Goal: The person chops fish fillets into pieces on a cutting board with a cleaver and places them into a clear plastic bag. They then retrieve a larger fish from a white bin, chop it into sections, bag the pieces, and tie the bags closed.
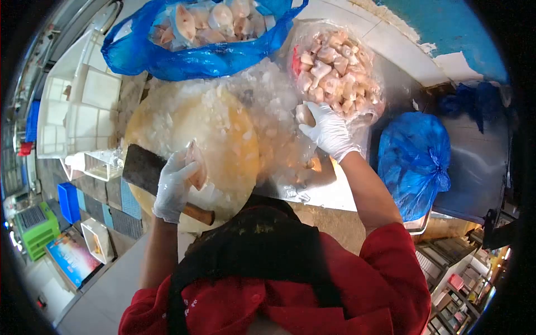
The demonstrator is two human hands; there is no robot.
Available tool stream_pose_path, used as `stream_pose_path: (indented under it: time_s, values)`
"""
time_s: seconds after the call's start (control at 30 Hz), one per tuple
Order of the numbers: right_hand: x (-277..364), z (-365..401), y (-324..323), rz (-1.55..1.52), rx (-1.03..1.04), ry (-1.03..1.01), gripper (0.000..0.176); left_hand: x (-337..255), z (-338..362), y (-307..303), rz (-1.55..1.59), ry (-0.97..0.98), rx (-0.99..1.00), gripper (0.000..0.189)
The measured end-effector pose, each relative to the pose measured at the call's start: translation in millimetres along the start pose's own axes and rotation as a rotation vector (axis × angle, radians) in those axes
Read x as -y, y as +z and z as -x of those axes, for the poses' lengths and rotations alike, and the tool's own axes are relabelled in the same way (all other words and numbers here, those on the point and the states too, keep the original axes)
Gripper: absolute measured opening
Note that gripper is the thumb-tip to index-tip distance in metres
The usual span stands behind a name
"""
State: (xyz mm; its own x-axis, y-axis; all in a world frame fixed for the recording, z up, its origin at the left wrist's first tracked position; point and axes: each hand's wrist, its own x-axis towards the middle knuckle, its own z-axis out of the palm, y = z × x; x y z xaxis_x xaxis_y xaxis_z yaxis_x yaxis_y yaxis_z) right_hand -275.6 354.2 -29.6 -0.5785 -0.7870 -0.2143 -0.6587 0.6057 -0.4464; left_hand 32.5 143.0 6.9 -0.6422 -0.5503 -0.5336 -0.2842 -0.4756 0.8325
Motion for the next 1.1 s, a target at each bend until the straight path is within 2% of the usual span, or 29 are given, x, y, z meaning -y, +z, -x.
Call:
stream_pose_path:
  time_s: [0.07,0.1,0.13,0.17,0.2,0.27,0.3,0.33,0.37,0.4,0.43,0.47,0.5,0.53,0.57,0.6,0.63,0.7,0.73,0.77,0.83,0.9,0.93,1.0,1.03,1.07,1.1]
  values:
    - [-11,-9,3,0.013,-0.049,-0.036,0.055,-8,-2,0,0.433,-0.124,0.048,0.025]
    - [-21,-13,2,-0.403,0.078,0.085,0.053,-17,-5,4,0.424,-0.109,0.055,0.025]
    - [-21,-14,-5,-0.817,0.212,0.203,0.052,-29,-7,13,0.447,-0.185,0.010,0.027]
    - [-22,-8,-17,-1.073,0.206,0.235,0.049,-40,-10,19,0.473,-0.262,-0.034,0.029]
    - [-20,-5,-26,-1.070,0.191,0.229,0.049,-48,-14,20,0.471,-0.253,-0.022,0.029]
    - [-20,-1,-40,-1.595,0.214,-0.014,0.050,-66,-26,22,-1.033,0.657,0.163,0.034]
    - [-28,-3,-37,-1.790,0.246,0.001,0.048,-79,-36,25,-1.033,0.673,0.178,0.034]
    - [-30,-1,-40,-1.786,0.224,-0.004,0.048,-94,-48,30,-1.057,0.768,0.125,0.037]
    - [-31,1,-44,-1.851,0.192,0.101,0.049,-111,-60,37,-1.075,0.862,0.068,0.041]
    - [-32,3,-47,-1.913,0.164,0.208,0.049,-133,-71,43,-1.063,0.929,0.093,0.039]
    - [-38,4,-47,-1.867,0.068,0.189,0.047,-154,-81,49,-1.050,0.996,0.119,0.037]
    - [-40,7,-50,-1.858,0.071,0.189,0.047,-171,-104,56,-0.619,0.772,0.290,0.032]
    - [-40,10,-48,-1.382,-0.153,0.277,0.046,-189,-127,62,-0.163,0.553,0.378,0.033]
    - [-38,9,-43,-0.904,-0.335,0.333,0.045,-205,-140,58,-0.580,0.668,0.217,0.033]
    - [-37,13,-50,-0.546,-0.218,0.056,0.045,-222,-152,55,-0.995,0.749,0.024,0.034]
    - [-7,18,-59,-0.383,-0.240,-0.109,0.043,-214,-165,37,-1.445,1.247,-0.365,0.044]
    - [22,20,-65,-0.420,-0.178,-0.151,0.042,-219,-159,31,-1.526,1.344,-0.358,0.046]
    - [66,15,-37,-0.511,-0.088,-0.215,0.042,-199,-108,32,-1.423,1.172,-0.260,0.040]
    - [89,8,-24,-0.549,0.038,-0.376,0.040,-190,-91,22,-1.324,1.121,-0.194,0.037]
    - [111,3,-12,-0.575,0.155,-0.535,0.038,-181,-78,6,-1.360,1.109,-0.204,0.037]
    - [162,-9,5,-0.538,0.609,-0.473,0.031,-160,-59,-30,-1.171,1.007,-0.100,0.032]
    - [194,-25,48,-0.331,0.532,-0.564,0.025,-133,-44,-74,-1.129,0.863,-0.183,0.034]
    - [201,-30,63,-0.327,0.525,-0.568,0.025,-116,-36,-103,-1.117,0.821,-0.168,0.034]
    - [215,-33,85,-0.192,-0.032,-0.714,0.031,-91,-11,-133,-1.090,0.786,-0.153,0.035]
    - [225,-27,87,-0.177,-0.033,-0.713,0.031,-81,3,-140,-1.118,0.662,-0.235,0.035]
    - [237,-12,90,-0.068,-0.006,-0.728,0.039,-71,14,-149,-1.141,0.536,-0.311,0.035]
    - [250,7,95,-0.001,0.013,-0.728,0.044,-59,20,-159,-1.122,0.543,-0.301,0.035]
